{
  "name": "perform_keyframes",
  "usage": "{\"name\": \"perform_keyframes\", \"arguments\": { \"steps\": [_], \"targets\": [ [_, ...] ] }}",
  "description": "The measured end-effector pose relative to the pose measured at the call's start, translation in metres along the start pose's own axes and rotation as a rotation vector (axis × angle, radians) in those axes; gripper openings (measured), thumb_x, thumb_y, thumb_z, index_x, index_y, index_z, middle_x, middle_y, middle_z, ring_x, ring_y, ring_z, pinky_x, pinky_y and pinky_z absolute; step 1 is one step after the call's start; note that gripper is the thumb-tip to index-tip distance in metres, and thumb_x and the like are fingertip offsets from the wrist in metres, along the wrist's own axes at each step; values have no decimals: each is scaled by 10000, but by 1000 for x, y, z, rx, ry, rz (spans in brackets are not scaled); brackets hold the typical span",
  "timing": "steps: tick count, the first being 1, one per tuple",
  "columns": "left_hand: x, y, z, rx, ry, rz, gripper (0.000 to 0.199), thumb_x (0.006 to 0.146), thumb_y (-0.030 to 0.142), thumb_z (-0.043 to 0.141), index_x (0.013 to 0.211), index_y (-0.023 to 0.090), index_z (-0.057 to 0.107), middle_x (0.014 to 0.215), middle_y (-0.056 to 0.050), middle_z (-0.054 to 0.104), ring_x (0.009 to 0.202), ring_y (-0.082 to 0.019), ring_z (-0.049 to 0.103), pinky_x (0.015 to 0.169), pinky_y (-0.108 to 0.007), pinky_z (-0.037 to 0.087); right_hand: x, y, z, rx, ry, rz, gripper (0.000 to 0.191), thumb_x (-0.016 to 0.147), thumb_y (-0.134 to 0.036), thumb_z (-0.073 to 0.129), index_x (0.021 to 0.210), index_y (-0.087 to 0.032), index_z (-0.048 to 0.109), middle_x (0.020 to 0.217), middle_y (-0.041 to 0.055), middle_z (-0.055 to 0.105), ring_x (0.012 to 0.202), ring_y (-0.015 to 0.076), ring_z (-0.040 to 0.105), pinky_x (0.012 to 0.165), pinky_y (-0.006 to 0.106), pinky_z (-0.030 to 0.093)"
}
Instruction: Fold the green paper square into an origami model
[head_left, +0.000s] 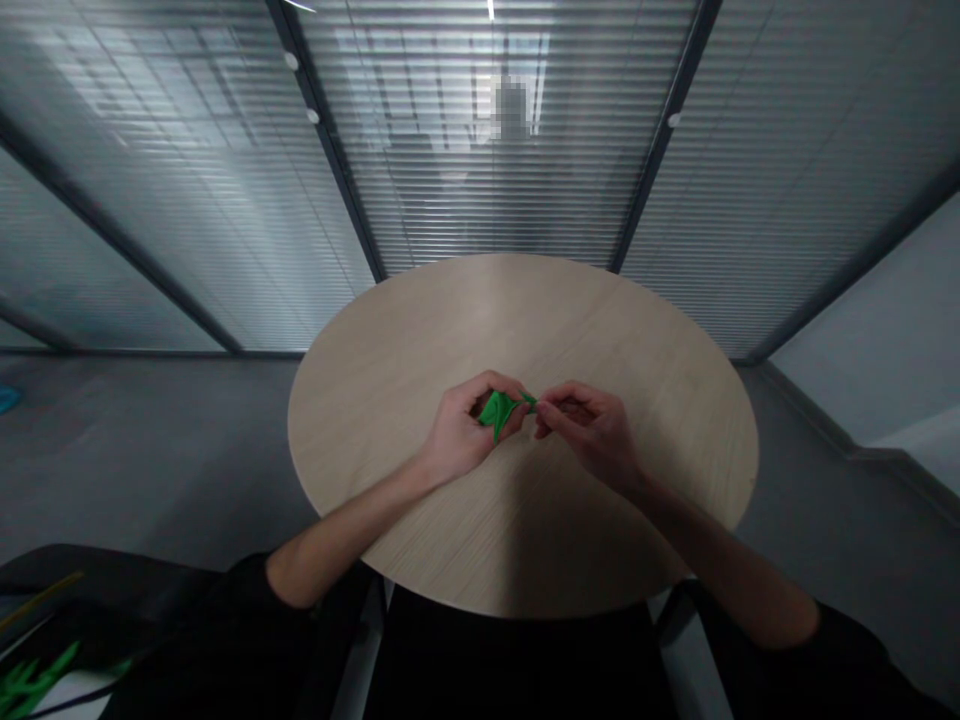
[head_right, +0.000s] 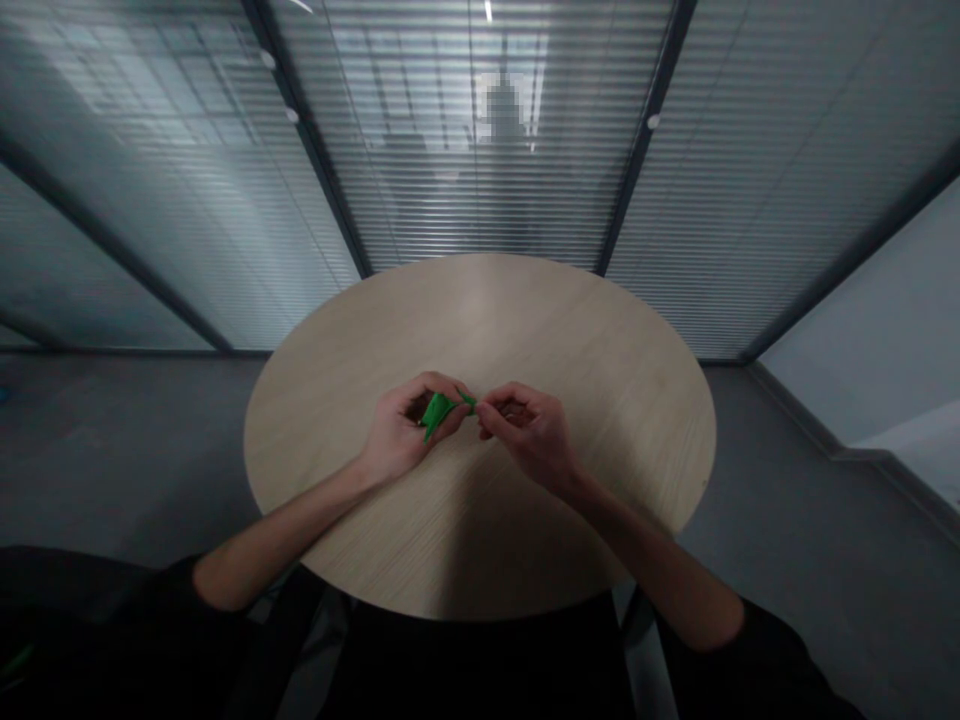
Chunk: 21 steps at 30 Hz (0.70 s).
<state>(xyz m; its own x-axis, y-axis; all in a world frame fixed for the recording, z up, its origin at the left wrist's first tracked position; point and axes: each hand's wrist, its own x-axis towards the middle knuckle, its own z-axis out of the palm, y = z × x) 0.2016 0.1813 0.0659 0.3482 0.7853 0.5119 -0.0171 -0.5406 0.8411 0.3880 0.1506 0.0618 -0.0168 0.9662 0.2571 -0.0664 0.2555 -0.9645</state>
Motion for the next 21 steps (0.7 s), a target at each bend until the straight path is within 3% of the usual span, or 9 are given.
{"name": "perform_keyframes", "arguments": {
  "steps": [11, 21],
  "targets": [
    [1, 2, -1, -39, -10, 12, 116, 807, 177, 763, 861, 190, 662, 918, -65, 753, 772, -141, 683, 670, -268, 551, 0, -2, 0, -53, -43, -4, 261, 804, -424, 811, 811, -187, 701, 649, 5, 709, 557, 124, 680, 520, 223, 544],
    [1, 1, -1, 91, 3, 15, 151, 846, 245, 769, 951, 184, 678, 877, -47, 730, 707, -123, 651, 623, -236, 518, 0, 1, 0, -43, -25, -19, 299, 821, -467, 801, 794, -185, 708, 635, 9, 696, 554, 129, 667, 532, 237, 550]
  ]
}}
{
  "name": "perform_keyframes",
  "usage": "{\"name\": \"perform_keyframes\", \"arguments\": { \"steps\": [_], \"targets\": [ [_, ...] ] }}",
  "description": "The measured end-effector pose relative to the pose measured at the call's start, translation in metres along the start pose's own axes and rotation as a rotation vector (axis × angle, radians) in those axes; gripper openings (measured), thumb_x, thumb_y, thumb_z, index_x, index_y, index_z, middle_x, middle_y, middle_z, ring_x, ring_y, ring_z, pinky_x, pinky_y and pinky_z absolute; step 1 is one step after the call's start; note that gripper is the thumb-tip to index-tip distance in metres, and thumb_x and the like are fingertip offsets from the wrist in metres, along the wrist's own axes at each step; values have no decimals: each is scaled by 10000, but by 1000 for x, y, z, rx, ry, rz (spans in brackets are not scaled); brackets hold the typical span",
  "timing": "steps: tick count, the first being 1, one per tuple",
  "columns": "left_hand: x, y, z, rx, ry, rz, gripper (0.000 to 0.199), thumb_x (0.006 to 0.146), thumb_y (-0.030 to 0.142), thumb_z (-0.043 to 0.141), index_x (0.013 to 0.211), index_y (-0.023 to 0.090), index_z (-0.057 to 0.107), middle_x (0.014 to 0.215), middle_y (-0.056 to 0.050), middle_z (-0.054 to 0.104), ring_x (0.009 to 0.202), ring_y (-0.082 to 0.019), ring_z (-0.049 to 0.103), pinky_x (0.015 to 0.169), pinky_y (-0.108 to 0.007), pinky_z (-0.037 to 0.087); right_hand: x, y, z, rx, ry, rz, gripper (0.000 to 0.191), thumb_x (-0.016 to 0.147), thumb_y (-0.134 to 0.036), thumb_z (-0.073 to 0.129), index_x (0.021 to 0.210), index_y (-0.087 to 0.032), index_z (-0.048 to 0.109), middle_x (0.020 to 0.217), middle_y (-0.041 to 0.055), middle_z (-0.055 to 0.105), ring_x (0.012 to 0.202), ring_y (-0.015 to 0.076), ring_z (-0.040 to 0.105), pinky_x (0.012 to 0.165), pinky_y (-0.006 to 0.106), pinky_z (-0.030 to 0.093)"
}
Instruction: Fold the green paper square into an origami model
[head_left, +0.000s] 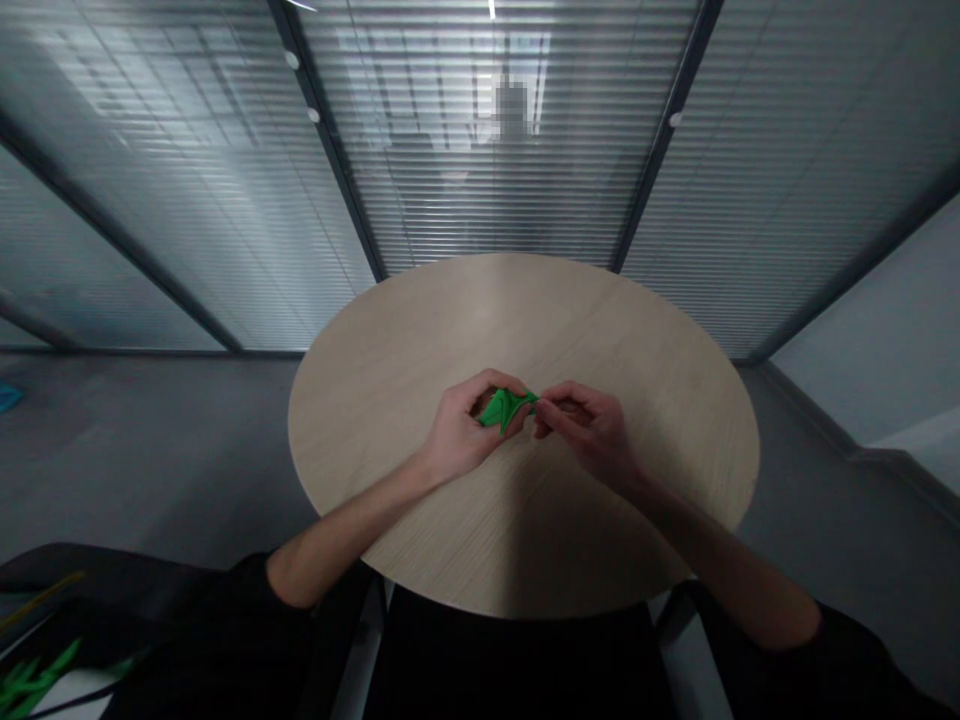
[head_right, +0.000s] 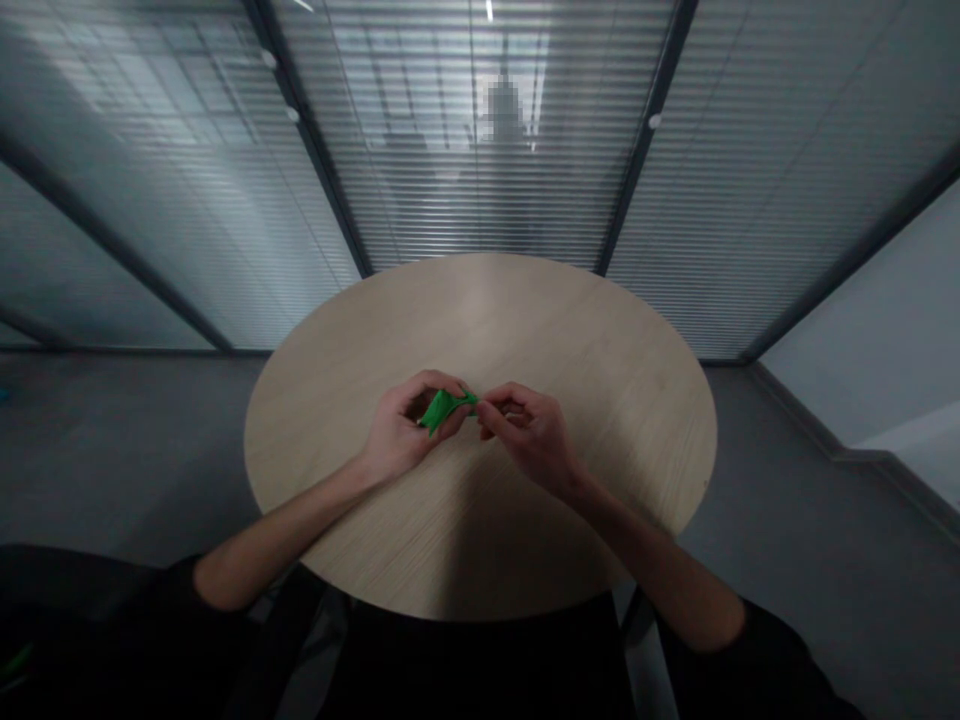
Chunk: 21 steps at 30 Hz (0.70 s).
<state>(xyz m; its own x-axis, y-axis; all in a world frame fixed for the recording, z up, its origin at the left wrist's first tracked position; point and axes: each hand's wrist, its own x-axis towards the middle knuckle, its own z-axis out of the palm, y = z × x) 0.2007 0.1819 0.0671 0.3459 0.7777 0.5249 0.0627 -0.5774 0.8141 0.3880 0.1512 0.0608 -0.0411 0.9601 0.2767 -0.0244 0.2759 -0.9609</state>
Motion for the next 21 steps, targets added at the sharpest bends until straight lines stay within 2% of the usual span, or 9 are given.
{"name": "perform_keyframes", "arguments": {
  "steps": [5, 9, 17, 21],
  "targets": [
    [0, -1, -2, 29, 9, 22, 96, 871, 238, 743, 915, 184, 678, 857, -38, 718, 702, -118, 638, 625, -236, 509, 0, 0, 0, -5, -4, 0, 301, 824, -467, 801, 810, -181, 710, 640, 11, 696, 559, 131, 661, 533, 241, 549],
    [0, -1, -4, 45, -30, 53, 73, 864, 205, 738, 914, 194, 686, 901, -49, 735, 785, -147, 669, 681, -264, 532, 0, -2, 1, -48, -28, -14, 290, 833, -472, 782, 836, -186, 736, 687, 18, 710, 577, 133, 672, 535, 241, 554],
    [0, 4, -4, 74, -39, 66, 111, 830, 180, 740, 912, 196, 668, 940, -57, 749, 821, -157, 694, 700, -268, 550, -1, -5, 1, -68, -14, -31, 237, 836, -426, 773, 809, -191, 756, 666, 21, 718, 563, 138, 680, 529, 242, 562],
    [3, 6, -8, 157, -66, 163, 90, 861, 198, 728, 920, 191, 660, 977, -78, 742, 885, -174, 705, 750, -291, 563, -1, -6, 2, -104, 5, -57, 227, 848, -412, 758, 809, -189, 748, 666, 19, 714, 560, 139, 679, 524, 240, 564]
  ]
}}
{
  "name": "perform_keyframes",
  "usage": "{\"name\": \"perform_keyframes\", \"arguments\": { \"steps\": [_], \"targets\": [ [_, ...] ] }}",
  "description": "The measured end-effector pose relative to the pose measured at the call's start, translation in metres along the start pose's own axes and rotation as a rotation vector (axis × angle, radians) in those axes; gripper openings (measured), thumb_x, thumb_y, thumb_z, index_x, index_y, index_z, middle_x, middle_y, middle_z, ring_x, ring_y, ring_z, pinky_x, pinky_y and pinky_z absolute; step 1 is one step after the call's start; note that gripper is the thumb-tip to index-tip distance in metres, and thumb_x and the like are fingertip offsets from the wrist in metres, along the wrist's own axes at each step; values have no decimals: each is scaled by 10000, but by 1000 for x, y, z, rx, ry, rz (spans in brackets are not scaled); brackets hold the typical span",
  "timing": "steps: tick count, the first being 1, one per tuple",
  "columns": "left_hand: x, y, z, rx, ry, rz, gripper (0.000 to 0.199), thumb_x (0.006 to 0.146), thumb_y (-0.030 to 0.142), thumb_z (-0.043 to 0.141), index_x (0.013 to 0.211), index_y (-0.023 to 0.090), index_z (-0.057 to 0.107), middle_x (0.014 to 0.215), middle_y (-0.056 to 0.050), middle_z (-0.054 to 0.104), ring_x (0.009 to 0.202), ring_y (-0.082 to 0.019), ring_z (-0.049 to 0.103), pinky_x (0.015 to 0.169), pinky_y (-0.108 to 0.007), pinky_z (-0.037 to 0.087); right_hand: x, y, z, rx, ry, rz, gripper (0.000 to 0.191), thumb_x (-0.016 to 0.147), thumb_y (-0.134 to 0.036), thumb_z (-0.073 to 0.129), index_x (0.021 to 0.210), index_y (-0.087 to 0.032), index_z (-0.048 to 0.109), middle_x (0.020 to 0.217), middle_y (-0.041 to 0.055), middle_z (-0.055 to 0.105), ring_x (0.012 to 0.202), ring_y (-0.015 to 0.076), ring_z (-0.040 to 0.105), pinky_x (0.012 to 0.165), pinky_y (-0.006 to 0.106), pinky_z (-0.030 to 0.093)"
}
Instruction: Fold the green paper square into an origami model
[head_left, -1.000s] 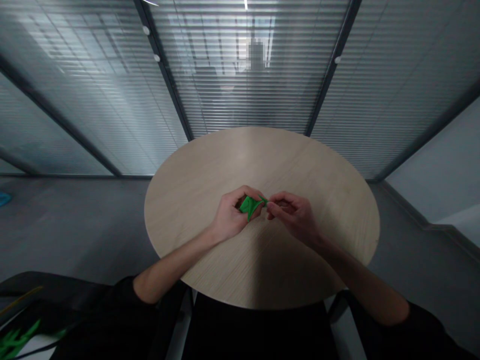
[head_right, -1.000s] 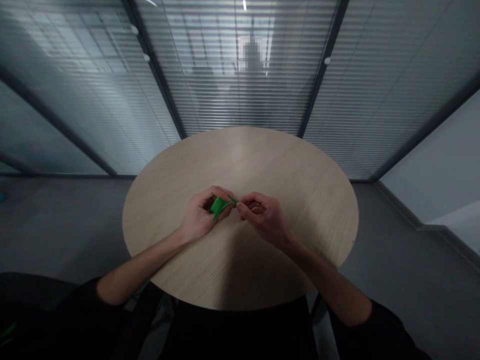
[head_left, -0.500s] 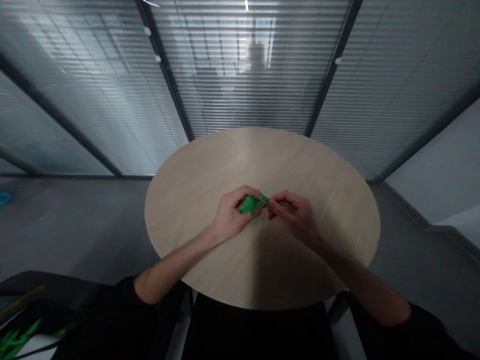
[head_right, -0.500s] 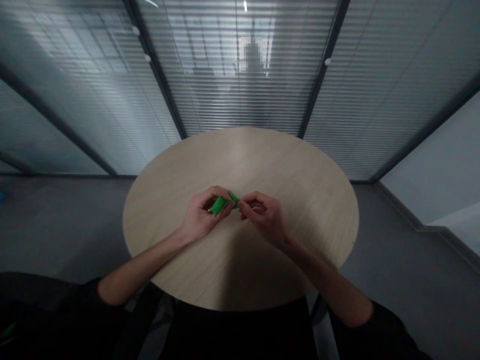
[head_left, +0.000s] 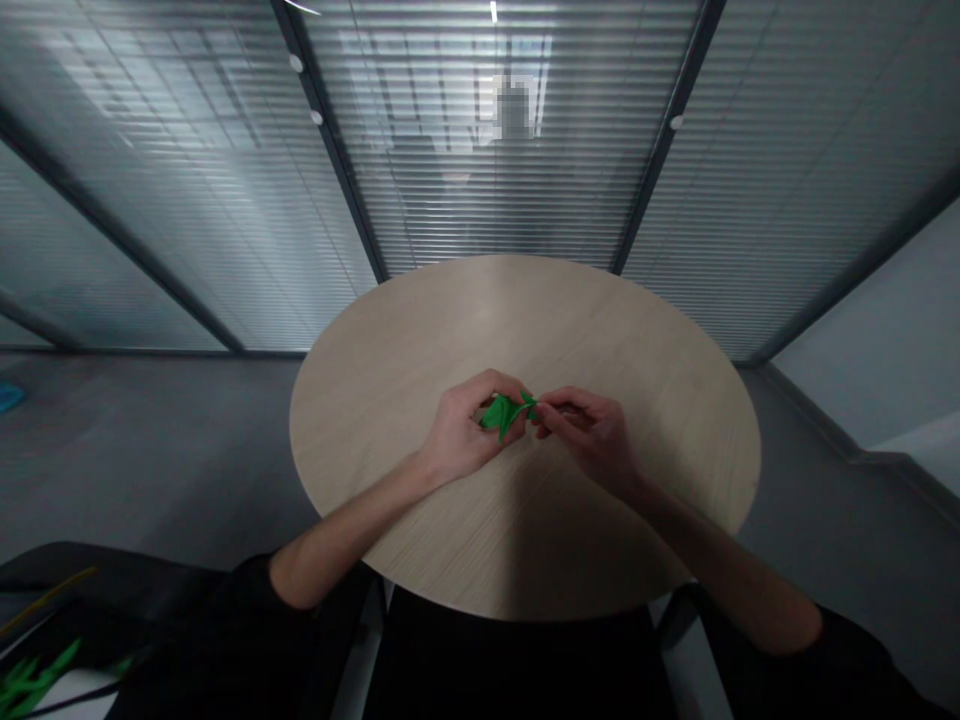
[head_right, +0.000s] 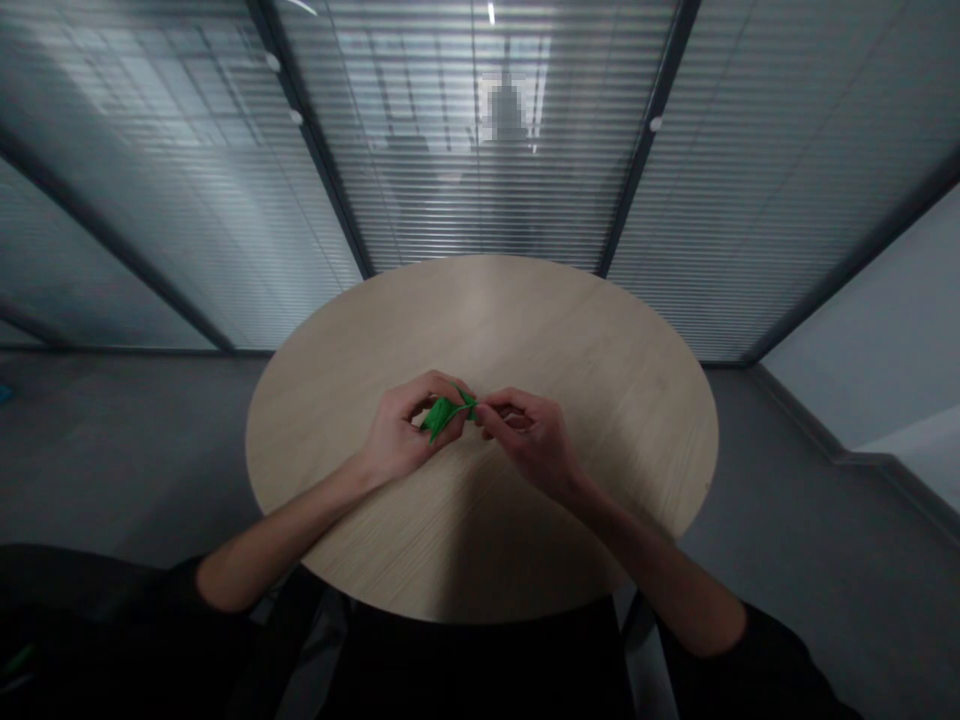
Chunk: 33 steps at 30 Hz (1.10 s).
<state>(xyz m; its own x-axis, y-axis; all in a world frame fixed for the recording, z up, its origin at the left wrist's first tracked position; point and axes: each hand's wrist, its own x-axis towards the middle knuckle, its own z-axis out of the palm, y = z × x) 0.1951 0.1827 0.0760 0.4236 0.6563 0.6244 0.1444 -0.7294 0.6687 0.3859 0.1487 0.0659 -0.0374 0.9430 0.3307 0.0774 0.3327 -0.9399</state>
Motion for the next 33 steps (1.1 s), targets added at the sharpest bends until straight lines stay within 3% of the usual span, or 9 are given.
{"name": "perform_keyframes", "arguments": {
  "steps": [6, 21, 33],
  "targets": [
    [1, -3, -2, 118, -32, 155, 155, 860, 129, 682, 1000, 189, 654, 1056, -98, 720, 988, -200, 690, 869, -358, 565, -1, 3, -1, -123, 30, -132, 169, 892, -370, 719, 867, -207, 754, 764, 25, 750, 598, 132, 688, 572, 247, 593],
    [-2, -2, 2, 212, 1, 78, 116, 912, 172, 647, 1013, 196, 597, 1056, -85, 717, 957, -184, 695, 813, -321, 565, -2, 4, 1, -132, 25, -162, 131, 863, -329, 747, 900, -208, 780, 799, 35, 783, 630, 146, 719, 632, 277, 634],
    [-4, -4, 3, 286, 7, 154, 156, 919, 154, 630, 1063, 183, 582, 1081, -102, 711, 998, -189, 694, 853, -322, 579, -2, 4, 1, -114, 33, -106, 133, 857, -326, 748, 889, -200, 774, 751, 33, 776, 598, 145, 721, 599, 266, 620]
  ]
}}
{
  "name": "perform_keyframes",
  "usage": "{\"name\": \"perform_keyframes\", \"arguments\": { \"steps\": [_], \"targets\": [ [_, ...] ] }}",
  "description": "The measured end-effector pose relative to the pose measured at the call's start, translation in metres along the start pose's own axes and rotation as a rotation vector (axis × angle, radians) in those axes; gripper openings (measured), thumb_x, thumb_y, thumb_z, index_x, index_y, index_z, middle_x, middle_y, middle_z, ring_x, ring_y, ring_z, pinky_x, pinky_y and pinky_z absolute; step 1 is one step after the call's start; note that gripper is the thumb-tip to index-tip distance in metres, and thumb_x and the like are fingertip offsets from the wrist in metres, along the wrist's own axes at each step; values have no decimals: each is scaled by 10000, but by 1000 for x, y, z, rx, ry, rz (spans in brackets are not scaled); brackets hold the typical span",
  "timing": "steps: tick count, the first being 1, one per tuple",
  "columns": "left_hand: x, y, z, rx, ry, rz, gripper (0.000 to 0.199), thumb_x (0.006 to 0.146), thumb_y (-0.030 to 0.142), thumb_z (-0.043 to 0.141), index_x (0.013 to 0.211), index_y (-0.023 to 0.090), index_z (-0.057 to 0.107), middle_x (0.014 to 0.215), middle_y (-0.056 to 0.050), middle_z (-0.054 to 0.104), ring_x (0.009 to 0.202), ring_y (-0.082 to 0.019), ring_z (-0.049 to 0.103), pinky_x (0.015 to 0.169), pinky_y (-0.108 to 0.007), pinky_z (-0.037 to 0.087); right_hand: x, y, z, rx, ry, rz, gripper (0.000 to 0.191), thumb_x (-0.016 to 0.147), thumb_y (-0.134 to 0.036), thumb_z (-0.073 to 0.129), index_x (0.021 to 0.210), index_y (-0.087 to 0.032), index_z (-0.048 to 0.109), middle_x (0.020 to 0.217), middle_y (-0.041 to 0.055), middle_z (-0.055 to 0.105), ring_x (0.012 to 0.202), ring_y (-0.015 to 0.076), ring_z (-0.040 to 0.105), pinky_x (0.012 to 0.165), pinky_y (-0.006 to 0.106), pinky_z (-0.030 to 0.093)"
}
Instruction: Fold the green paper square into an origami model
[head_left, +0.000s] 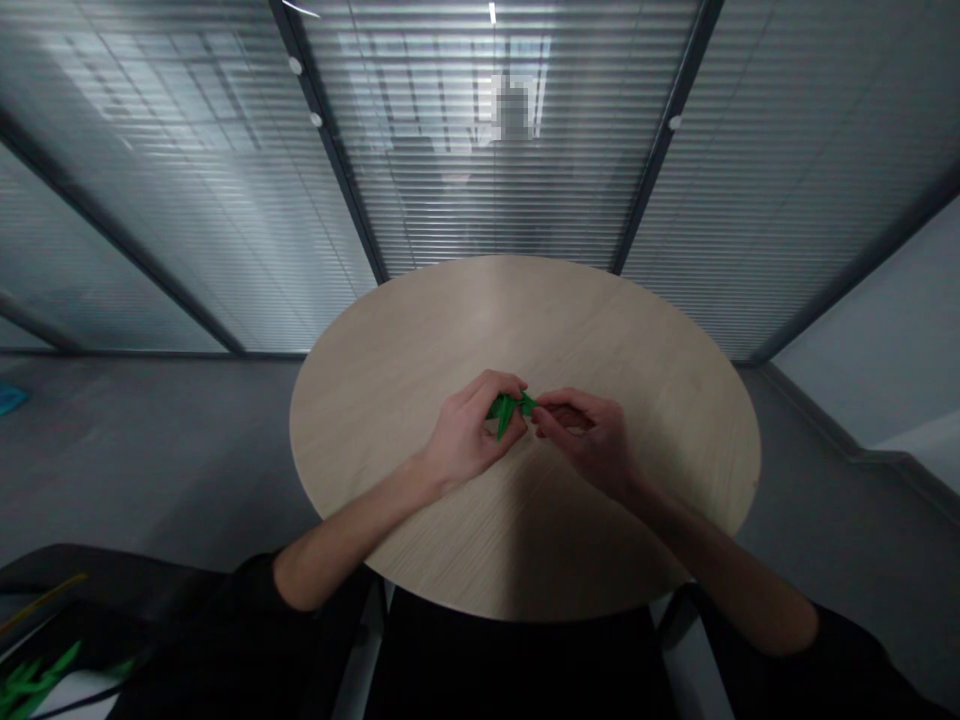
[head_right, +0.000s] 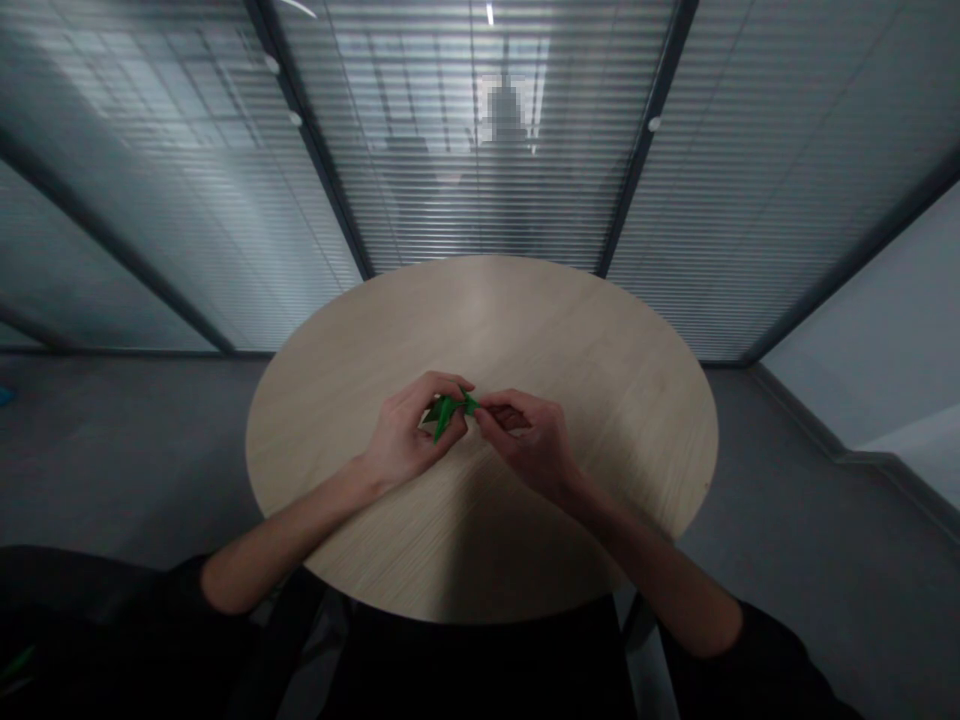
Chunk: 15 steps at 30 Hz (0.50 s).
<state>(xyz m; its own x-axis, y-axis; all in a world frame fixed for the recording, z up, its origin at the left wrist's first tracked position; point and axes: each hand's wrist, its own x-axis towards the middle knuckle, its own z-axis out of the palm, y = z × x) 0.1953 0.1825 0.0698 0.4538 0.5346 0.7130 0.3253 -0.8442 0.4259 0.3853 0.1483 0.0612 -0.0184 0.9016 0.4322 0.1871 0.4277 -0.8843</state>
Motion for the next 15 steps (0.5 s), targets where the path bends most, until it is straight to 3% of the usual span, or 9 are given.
{"name": "perform_keyframes", "arguments": {
  "steps": [8, 15],
  "targets": [
    [1, -1, -1, -89, -14, 40, 139, 932, 171, 674, 1056, 179, 611, 1088, -96, 725, 1003, -173, 703, 871, -300, 577, 2, 2, -1, 147, -29, 97, 206, 822, -384, 791, 863, -183, 767, 661, 15, 736, 550, 133, 689, 531, 237, 574],
    [2, 2, -1, -93, 4, -11, 134, 904, 167, 690, 1023, 178, 629, 1011, -72, 718, 925, -170, 691, 811, -302, 572, 4, 0, -1, 242, -35, 194, 246, 784, -420, 827, 801, -185, 755, 638, 7, 715, 545, 127, 687, 523, 227, 558]
  ]
}}
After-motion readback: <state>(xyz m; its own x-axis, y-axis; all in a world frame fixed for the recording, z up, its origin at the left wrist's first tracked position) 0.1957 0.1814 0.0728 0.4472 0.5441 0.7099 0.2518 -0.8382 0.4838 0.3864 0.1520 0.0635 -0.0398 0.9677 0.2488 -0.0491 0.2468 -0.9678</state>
